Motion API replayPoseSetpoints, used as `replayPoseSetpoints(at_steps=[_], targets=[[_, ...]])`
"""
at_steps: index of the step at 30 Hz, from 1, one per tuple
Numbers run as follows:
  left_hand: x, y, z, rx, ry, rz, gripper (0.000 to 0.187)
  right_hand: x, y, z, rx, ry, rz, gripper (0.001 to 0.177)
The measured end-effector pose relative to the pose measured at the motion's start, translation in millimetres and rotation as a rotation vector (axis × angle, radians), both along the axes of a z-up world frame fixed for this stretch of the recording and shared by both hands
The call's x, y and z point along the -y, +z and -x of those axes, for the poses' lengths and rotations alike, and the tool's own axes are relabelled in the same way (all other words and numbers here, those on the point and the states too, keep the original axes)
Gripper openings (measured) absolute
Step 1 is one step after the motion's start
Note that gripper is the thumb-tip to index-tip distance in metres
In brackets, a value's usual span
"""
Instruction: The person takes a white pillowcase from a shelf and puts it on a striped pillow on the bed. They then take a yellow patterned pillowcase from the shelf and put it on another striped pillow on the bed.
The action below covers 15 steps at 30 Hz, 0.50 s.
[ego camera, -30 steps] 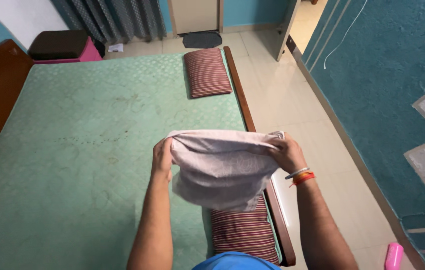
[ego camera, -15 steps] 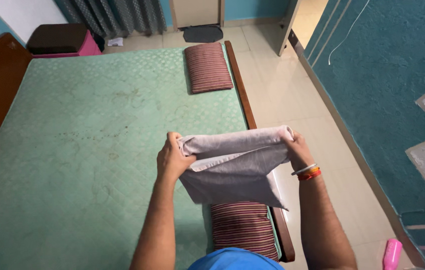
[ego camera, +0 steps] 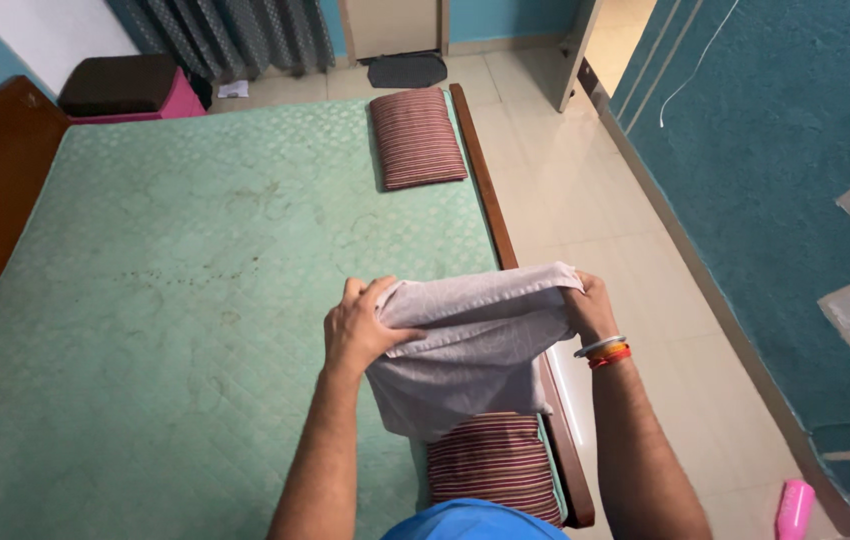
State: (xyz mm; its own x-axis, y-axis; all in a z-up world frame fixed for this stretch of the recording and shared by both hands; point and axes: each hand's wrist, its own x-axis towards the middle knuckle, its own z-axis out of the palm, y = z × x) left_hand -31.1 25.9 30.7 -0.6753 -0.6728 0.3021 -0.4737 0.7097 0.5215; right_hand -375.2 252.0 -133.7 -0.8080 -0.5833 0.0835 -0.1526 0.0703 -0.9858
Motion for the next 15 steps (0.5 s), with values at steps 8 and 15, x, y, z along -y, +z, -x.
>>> replayPoseSetpoints(at_steps=[8,15], targets=[[-5,-30,7,-0.152,0.033,0.214,0.029,-5,93,-65,-0.811,-0.218,-0.213,0.034],[-12,-19,14,-0.309,0.218,0.451,0.021,-3,139,-100,-0.817,-0.284,-0.387,0.045]])
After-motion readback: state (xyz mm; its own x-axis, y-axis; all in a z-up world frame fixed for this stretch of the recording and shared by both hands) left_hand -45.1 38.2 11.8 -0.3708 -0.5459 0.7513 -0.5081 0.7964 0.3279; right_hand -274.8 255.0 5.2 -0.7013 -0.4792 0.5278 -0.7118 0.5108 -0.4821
